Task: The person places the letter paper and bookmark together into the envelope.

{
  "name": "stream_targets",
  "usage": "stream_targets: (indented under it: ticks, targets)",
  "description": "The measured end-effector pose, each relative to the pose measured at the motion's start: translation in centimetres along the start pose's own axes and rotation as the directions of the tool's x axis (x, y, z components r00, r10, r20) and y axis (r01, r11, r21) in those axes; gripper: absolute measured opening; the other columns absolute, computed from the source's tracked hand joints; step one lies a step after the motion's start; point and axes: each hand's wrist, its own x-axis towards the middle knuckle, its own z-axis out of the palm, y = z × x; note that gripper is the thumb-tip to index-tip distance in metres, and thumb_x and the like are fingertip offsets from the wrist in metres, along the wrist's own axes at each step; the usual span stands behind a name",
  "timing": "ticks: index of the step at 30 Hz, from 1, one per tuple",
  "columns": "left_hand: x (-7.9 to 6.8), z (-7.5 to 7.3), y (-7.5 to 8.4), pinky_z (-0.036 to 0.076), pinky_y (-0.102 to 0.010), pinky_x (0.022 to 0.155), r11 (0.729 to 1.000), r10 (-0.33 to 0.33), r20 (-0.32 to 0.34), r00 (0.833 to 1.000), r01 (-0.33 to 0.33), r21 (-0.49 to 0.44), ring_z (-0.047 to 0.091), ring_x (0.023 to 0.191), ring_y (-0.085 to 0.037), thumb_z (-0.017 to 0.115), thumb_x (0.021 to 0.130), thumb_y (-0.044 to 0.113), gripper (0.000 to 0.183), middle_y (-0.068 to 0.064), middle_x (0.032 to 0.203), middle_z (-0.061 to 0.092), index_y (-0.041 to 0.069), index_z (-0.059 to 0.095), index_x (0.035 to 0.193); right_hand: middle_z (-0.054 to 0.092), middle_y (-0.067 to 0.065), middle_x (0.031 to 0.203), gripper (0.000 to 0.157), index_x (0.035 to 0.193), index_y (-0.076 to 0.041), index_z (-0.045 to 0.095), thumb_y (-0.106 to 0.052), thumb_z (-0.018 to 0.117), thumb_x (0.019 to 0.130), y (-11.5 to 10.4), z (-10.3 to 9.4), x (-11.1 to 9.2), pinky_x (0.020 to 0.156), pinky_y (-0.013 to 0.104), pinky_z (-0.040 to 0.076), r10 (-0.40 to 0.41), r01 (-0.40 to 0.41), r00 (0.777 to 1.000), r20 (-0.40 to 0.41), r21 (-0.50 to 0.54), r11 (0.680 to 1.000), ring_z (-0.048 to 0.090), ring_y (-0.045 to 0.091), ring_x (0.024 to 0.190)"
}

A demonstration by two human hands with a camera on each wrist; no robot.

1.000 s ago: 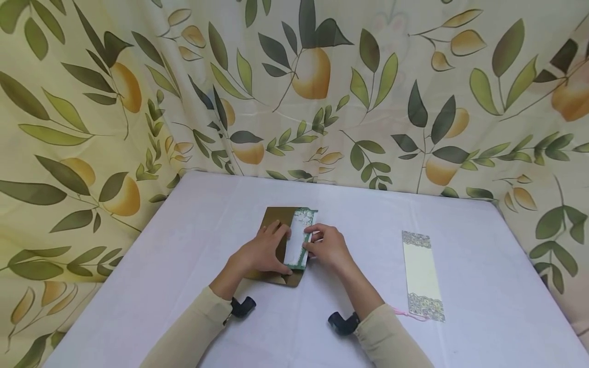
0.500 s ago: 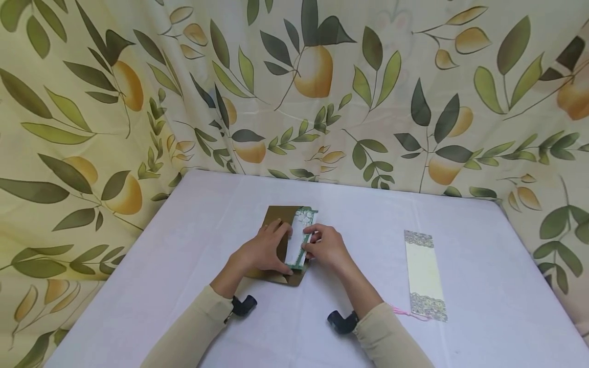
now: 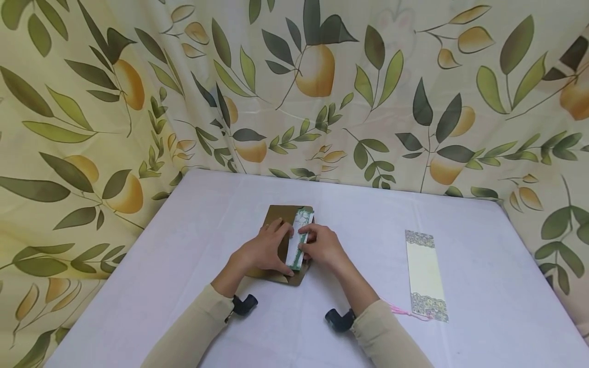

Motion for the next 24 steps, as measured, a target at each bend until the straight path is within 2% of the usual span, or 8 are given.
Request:
stream_targets:
  ticks: [2,13,19,24]
  targets:
    - [-0.05,-0.03,0.03,0.052,-0.061,0.091,1.000,0.002,0.003,1.000,-0.002,0.005,0.037,0.138,-0.053,0.097,0.068,0.049,0.088,-0.020,0.159,0.032,0.024,0.044,0.133,0.064,0.014,0.095,0.035,0.127,0.001,0.066,0.003,0.071,0.093,-0.08,0.14,0.07,0.066,0.034,0.059,-0.001,0.001,1.000,0.006,0.001,1.000,0.067,0.021,0.071]
    - [-0.11,-0.16,0.03,0.049,-0.064,0.095,0.999,-0.018,0.016,1.000,0.019,-0.031,0.029,0.143,-0.056,0.096,0.069,0.050,0.088,-0.020,0.163,0.028,0.025,0.044,0.135,0.069,0.014,0.099,0.040,0.130,0.001,0.062,0.001,0.074,0.092,0.06,0.35,0.41,0.070,0.036,0.060,-0.004,0.004,1.000,-0.015,-0.028,1.000,0.071,0.021,0.076]
    - [-0.13,-0.23,-0.02,0.051,-0.061,0.093,0.999,-0.019,0.016,1.000,0.020,-0.036,0.032,0.142,-0.052,0.096,0.069,0.049,0.087,-0.020,0.162,0.028,0.024,0.044,0.134,0.070,0.014,0.101,0.041,0.128,0.002,0.058,-0.002,0.076,0.091,-0.07,0.30,0.62,0.071,0.035,0.059,0.022,-0.024,0.999,-0.037,-0.039,0.999,0.071,0.021,0.079]
    - [-0.13,-0.32,0.03,0.051,-0.058,0.093,0.999,-0.010,0.016,1.000,0.011,-0.037,0.034,0.140,-0.048,0.095,0.071,0.049,0.086,-0.020,0.162,0.028,0.022,0.045,0.135,0.073,0.013,0.099,0.041,0.123,0.002,0.053,-0.001,0.077,0.090,-0.09,0.44,0.81,0.069,0.034,0.058,0.012,-0.014,0.999,-0.052,-0.032,0.999,0.071,0.021,0.078]
